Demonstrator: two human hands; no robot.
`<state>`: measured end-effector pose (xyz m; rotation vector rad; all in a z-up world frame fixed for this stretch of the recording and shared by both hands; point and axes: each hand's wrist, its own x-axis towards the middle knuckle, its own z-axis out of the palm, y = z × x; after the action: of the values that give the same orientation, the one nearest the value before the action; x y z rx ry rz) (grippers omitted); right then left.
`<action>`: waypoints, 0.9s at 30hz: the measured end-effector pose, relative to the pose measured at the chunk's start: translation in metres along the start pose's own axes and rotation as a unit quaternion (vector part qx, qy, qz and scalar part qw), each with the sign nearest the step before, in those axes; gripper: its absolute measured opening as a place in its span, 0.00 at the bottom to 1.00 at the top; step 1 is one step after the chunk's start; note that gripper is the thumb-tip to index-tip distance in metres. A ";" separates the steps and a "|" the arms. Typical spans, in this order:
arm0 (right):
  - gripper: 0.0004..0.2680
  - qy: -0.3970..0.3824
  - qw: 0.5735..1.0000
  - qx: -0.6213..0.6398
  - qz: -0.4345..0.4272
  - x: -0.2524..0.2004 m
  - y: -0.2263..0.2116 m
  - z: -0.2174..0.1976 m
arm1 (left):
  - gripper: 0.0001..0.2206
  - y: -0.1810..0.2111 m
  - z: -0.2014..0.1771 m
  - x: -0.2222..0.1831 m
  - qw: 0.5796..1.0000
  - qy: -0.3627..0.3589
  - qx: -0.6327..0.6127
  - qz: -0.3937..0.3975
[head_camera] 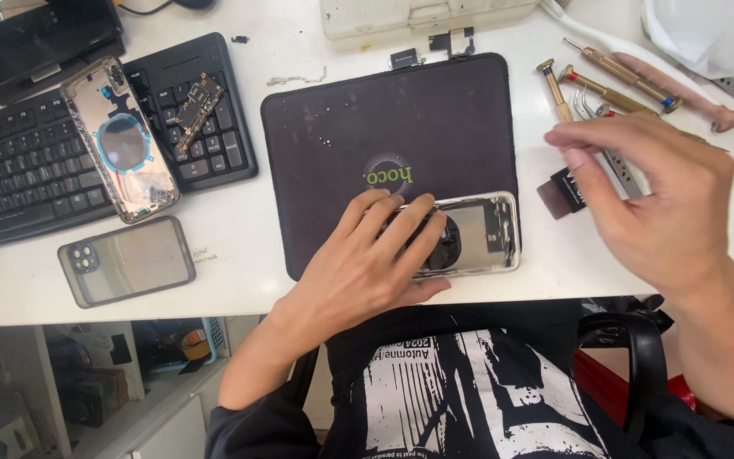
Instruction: The person unpacks a smartphone chassis from bubble wrap and places it on a work mat. They use a screwdriver and tweezers to remove screws and internal components from the chassis, then place a blue circular part into the chassis and connect a ribbon cable to a small circuit board.
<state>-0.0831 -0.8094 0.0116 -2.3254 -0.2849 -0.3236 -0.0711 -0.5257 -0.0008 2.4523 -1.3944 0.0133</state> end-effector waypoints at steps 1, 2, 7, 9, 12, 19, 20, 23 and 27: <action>0.06 0.007 1.000 -0.016 0.005 -0.001 0.002 -0.004 | 0.30 0.000 0.001 -0.001 0.999 -0.001 0.034 0.003; 0.05 0.014 0.999 -0.031 0.010 -0.003 0.004 -0.007 | 0.29 0.000 0.001 -0.002 0.998 -0.001 0.068 0.005; 0.06 0.017 0.998 -0.057 -0.006 -0.013 0.004 -0.006 | 0.32 0.006 -0.003 0.005 0.999 0.025 0.029 -0.011; 0.07 0.014 0.996 -0.083 -0.008 -0.017 0.002 -0.005 | 0.38 0.011 -0.006 0.006 0.999 0.032 -0.032 -0.028; 0.08 0.021 0.993 -0.112 -0.020 -0.023 0.004 0.000 | 0.42 0.016 -0.006 0.007 0.998 -0.008 -0.063 -0.027; 0.08 0.031 0.988 -0.147 -0.033 -0.027 0.012 0.001 | 0.34 0.011 -0.013 0.007 0.999 -0.039 -0.030 -0.016; 0.08 0.031 0.988 -0.147 -0.032 -0.028 0.012 0.002 | 0.33 0.009 -0.015 0.007 0.998 -0.037 -0.042 -0.014; 0.08 0.032 0.988 -0.147 -0.026 -0.029 0.015 0.002 | 0.32 0.005 -0.019 0.009 0.997 -0.041 -0.061 -0.014; 0.08 0.032 0.989 -0.143 -0.018 -0.031 0.019 0.002 | 0.31 0.005 -0.019 0.010 0.998 -0.034 -0.060 -0.011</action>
<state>-0.1066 -0.8240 -0.0124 -2.5878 -0.2627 -0.4828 -0.0669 -0.5313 0.0204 2.3892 -1.3540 -0.1566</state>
